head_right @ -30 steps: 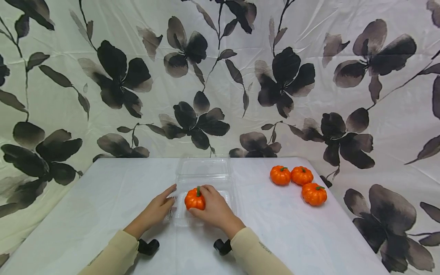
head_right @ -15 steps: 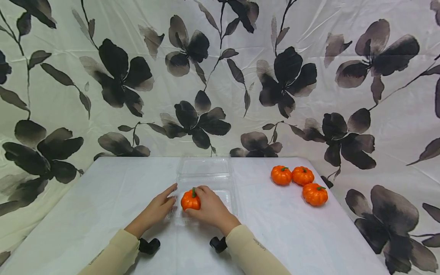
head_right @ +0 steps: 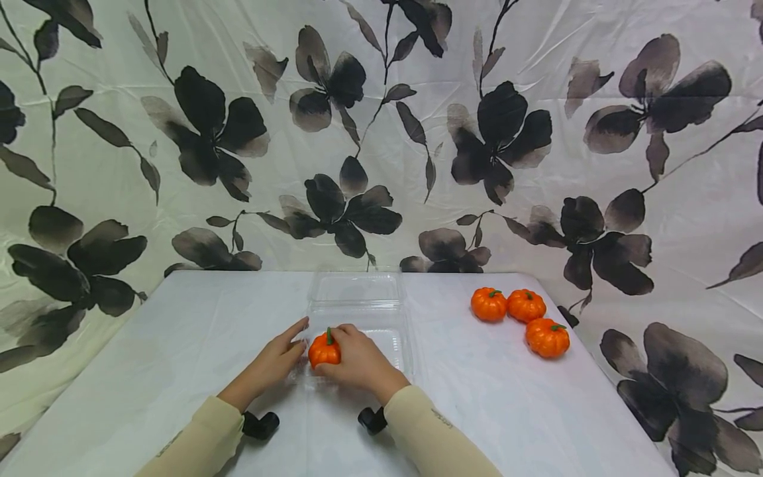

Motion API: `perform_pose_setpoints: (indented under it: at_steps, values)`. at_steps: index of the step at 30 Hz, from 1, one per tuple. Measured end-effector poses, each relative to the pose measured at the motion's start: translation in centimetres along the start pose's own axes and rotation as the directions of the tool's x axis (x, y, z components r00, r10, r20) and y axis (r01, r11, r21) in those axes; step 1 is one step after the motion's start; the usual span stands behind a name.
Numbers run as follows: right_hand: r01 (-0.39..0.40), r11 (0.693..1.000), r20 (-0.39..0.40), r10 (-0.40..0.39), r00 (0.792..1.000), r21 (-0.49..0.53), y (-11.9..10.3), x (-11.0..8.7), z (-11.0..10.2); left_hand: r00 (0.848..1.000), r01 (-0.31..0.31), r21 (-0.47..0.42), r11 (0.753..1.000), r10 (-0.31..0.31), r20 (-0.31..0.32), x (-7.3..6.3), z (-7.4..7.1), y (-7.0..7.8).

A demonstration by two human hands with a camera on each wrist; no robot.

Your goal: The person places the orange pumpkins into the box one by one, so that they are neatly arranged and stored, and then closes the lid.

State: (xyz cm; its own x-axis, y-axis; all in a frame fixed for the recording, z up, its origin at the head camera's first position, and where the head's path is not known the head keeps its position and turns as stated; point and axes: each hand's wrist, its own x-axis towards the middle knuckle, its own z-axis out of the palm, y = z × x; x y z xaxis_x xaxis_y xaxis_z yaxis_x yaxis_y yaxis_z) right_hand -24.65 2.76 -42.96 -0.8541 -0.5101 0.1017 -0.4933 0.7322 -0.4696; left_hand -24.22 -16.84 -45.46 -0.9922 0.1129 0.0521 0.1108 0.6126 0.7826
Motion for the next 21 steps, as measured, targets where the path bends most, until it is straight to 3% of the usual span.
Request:
perform_pose_setpoints:
  at_steps: [21]
  values:
    - [-0.028, 0.999, 0.065, 0.027, 0.998, 0.025, -0.13, 0.8, 0.01, 1.0, -0.003, 0.004, 1.0, 0.003, 0.014, -0.21, -0.13, 0.22]
